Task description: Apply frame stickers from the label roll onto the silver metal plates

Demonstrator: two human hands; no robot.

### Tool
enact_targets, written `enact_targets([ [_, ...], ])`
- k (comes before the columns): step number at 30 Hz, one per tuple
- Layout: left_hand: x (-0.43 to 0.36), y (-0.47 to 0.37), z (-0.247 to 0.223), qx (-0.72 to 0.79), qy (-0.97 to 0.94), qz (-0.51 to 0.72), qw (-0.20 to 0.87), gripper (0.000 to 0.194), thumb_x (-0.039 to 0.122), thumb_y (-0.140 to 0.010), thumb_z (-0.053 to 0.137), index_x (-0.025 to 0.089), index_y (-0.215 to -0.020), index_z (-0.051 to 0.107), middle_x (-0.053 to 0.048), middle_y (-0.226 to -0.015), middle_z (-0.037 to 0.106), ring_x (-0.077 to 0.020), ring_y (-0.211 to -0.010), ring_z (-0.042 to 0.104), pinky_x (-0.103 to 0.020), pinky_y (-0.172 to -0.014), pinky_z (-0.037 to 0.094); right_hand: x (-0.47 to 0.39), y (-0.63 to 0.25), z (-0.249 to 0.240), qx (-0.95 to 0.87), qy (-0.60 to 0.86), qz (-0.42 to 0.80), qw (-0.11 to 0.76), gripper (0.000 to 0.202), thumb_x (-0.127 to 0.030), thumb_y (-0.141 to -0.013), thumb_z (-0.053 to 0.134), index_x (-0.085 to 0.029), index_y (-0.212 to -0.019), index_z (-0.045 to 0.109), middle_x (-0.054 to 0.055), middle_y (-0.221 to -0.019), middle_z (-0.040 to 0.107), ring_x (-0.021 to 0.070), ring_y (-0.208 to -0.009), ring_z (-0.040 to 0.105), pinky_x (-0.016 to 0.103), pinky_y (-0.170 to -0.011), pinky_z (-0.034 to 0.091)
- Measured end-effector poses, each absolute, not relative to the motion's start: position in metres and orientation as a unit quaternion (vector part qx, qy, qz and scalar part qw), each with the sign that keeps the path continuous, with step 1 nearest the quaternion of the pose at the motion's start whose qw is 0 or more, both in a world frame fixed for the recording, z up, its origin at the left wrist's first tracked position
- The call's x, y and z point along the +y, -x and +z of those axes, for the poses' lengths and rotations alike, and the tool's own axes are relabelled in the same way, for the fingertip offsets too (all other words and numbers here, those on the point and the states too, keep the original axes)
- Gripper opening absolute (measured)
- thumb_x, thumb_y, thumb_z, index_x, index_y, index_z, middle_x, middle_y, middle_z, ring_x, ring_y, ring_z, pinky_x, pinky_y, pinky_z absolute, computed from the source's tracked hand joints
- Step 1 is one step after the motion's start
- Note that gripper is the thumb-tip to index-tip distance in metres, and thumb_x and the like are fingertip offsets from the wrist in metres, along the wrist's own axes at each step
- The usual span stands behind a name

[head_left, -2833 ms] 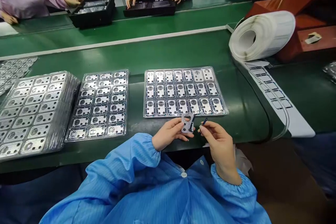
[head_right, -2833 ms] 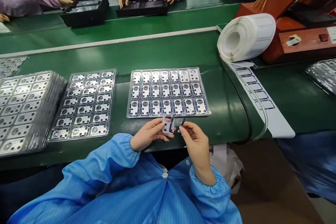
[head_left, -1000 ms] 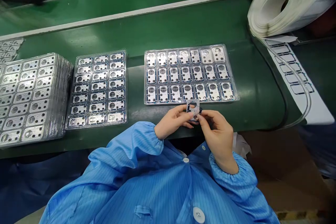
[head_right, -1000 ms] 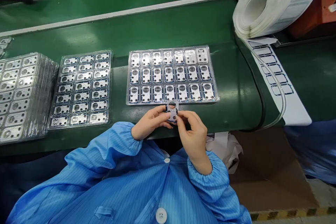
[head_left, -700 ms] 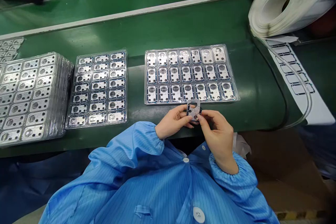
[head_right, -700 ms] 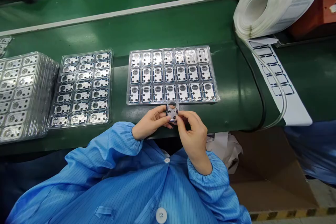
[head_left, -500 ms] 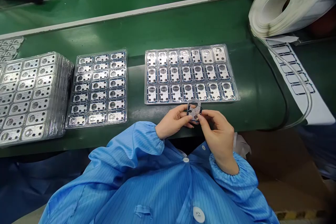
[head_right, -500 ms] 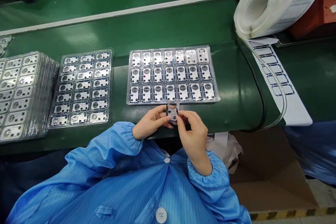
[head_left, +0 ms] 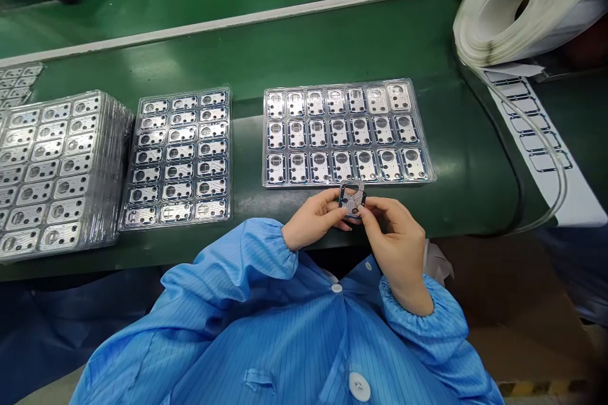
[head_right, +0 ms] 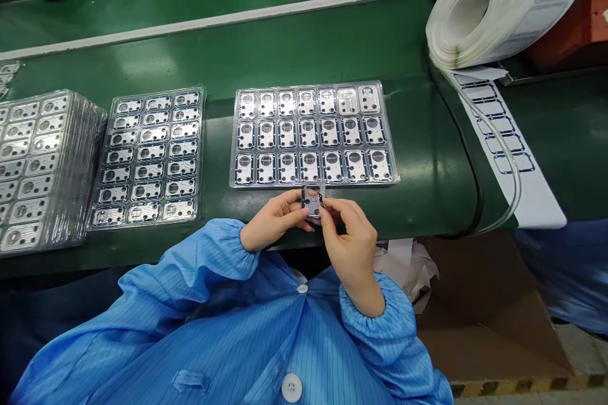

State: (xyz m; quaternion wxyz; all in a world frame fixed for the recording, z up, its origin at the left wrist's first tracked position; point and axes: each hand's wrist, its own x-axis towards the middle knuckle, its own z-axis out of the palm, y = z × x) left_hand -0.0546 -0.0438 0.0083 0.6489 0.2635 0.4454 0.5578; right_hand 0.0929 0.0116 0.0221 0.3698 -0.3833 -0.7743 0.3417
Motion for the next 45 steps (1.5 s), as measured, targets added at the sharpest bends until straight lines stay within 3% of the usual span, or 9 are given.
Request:
enact_targets([
  [25, -0.0429, 0.0569, 0.0098, 0.435, -0.235, 0.566, 0.659, 0.053, 0.036, -0.077, 0.075, 0.016, -0.121, 0.053, -0.002, -0.087, 0.065, -0.0119, -0.083, 0.063, -0.026, -0.078, 0.055, 0.0101, -0.0920, 0.0238, -0.830, 0.334, 0.247, 0.371, 0.017, -0.017, -0.092, 0.057, -0.019, -0.106, 0.065, 0.006, -0.091, 0.066, 0.0186, -0.077, 0.065, 0.031, -0.068, 0.057],
  [35, -0.0432, 0.0563, 0.0102, 0.444, -0.242, 0.567, 0.650, 0.051, 0.035, -0.078, 0.074, 0.016, -0.121, 0.054, -0.004, -0.091, 0.066, -0.0136, -0.085, 0.064, -0.026, -0.078, 0.055, 0.0079, -0.0902, 0.0234, -0.847, 0.327, 0.200, 0.368, 0.017, -0.016, -0.095, 0.052, -0.020, -0.108, 0.063, 0.009, -0.094, 0.067, 0.0212, -0.086, 0.066, 0.034, -0.073, 0.057],
  [45, -0.0439, 0.0550, 0.0169, 0.453, -0.222, 0.569, 0.649, 0.051, 0.020, -0.075, 0.077, 0.015, -0.120, 0.053, -0.003, -0.085, 0.070, -0.0131, -0.081, 0.067, -0.025, -0.079, 0.052, 0.0045, -0.0866, 0.0196, -0.855, 0.300, 0.157, 0.393, 0.018, -0.011, -0.093, 0.056, -0.016, -0.109, 0.062, 0.011, -0.094, 0.066, 0.0217, -0.088, 0.066, 0.034, -0.076, 0.058],
])
